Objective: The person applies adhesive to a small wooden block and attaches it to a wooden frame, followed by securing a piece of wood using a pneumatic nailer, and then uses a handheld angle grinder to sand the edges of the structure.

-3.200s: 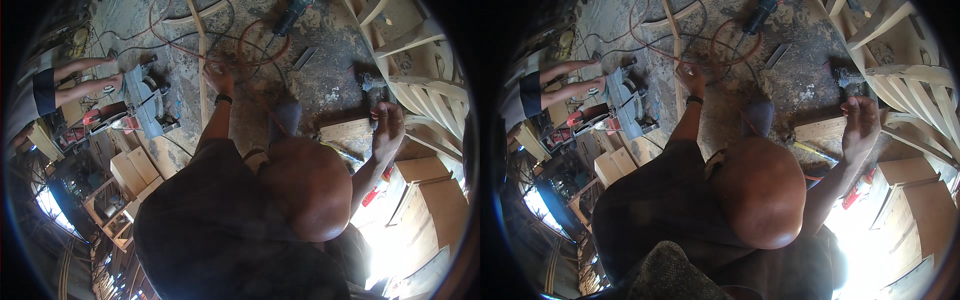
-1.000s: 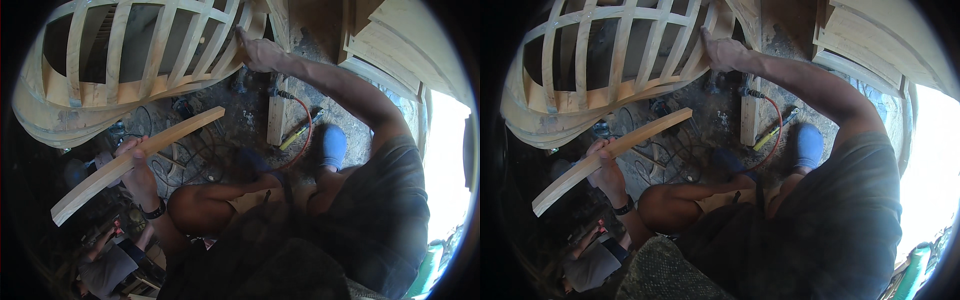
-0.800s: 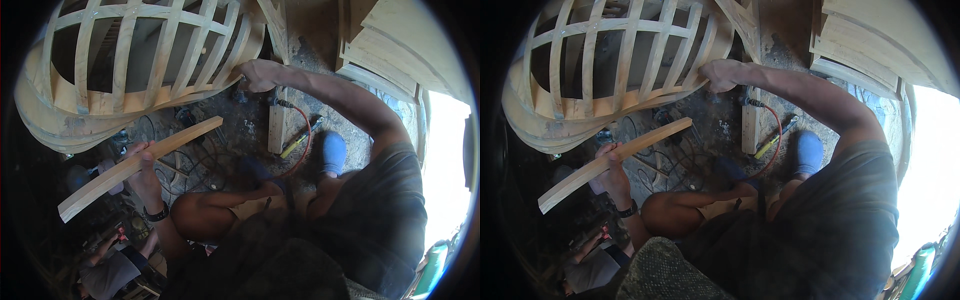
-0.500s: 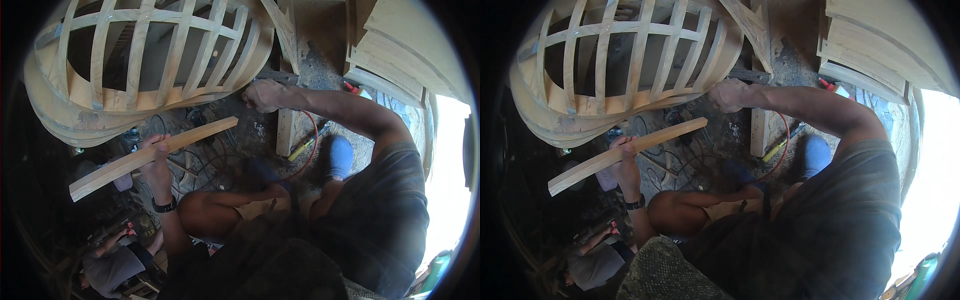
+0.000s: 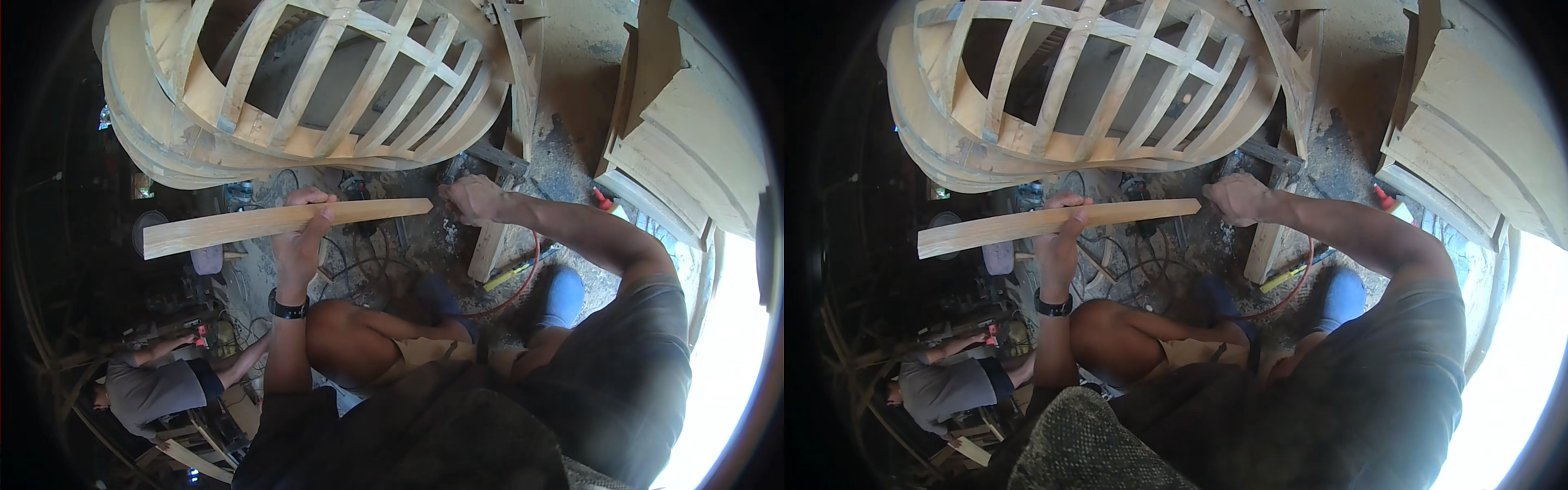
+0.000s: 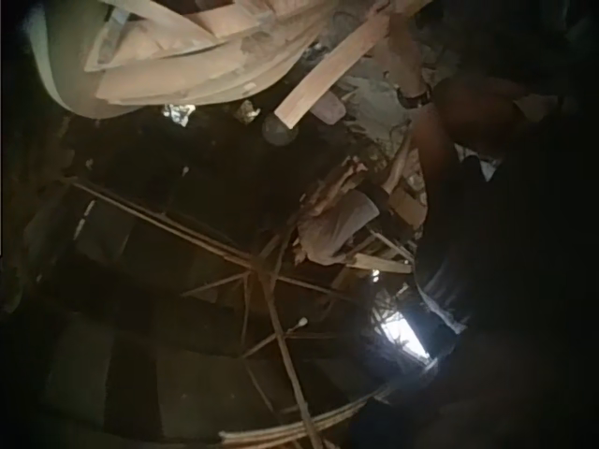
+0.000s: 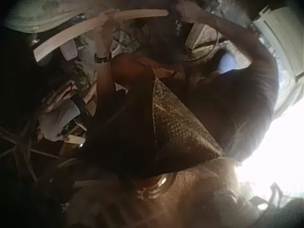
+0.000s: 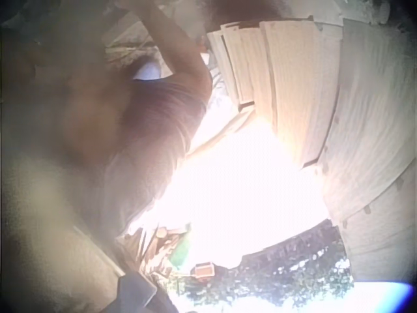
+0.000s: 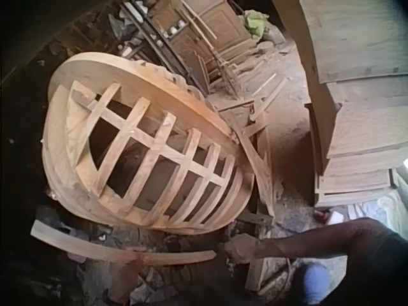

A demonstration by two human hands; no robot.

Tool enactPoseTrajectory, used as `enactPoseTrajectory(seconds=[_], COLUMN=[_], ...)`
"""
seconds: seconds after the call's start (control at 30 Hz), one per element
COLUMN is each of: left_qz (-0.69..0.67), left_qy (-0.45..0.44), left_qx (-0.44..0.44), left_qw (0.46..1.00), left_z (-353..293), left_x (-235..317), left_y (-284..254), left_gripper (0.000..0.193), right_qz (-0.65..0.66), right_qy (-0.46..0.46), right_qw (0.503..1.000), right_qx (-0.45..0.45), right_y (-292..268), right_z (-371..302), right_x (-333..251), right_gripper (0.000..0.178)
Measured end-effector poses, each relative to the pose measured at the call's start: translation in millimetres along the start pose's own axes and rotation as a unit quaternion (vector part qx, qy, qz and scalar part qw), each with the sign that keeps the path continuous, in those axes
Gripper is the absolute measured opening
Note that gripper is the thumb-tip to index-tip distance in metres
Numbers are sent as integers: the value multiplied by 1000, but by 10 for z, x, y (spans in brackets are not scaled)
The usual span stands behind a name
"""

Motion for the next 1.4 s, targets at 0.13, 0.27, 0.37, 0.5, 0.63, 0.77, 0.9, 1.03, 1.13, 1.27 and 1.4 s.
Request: enactPoseTrajectory(seconds=[0.13,0.27,0.37,0.5,0.63,0.77,0.9,1.03,1.13,1.27,1.4], left_qz=[-17,-94,-117,-77,76,99,73,120,181,200,206], left_qy=[-7,-48,8,8,22,9,-4,-10,-15,33,59], left_qx=[-4,-4,-49,-37,-51,-37,-19,-25,-14,19,36], left_qw=[1000,994,992,996,996,994,997,992,983,979,976], left_z=[-17,25,89,69,89,92,87,63,50,0,-18], left_x=[-56,-71,-54,-200,52,61,97,86,93,53,62], left_y=[16,132,89,151,318,350,335,307,288,230,244], left_gripper=[21,19,17,10,27,24,22,26,28,27,25], right_qz=[-5,64,192,399,497,523,576,584,581,557,563], right_qy=[-23,-32,-83,-152,-173,-163,-169,-194,-193,-182,-184], right_qw=[998,991,969,901,850,835,795,776,774,789,782], right_qx=[60,115,135,73,-5,-43,-82,-139,-161,-183,-192], right_y=[6,-174,-477,-580,-756,-743,-752,-739,-728,-719,-704], right_z=[-85,-162,-219,-207,-274,-294,-374,-373,-361,-367,-382], right_x=[39,-18,-360,-806,-1134,-1160,-1161,-1178,-1211,-1325,-1346], right_gripper=[16,17,17,17,40,56,73,86,94,104,107])
Point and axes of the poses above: each hand's wrist, its own z-axis towards the middle knuckle, its own y-axis out of the palm, x = y × z, the point moved 3 cm from there along z, towards the middle knuckle, and after that the axes turned 2 degrees about -x, right-handed, at the moved point
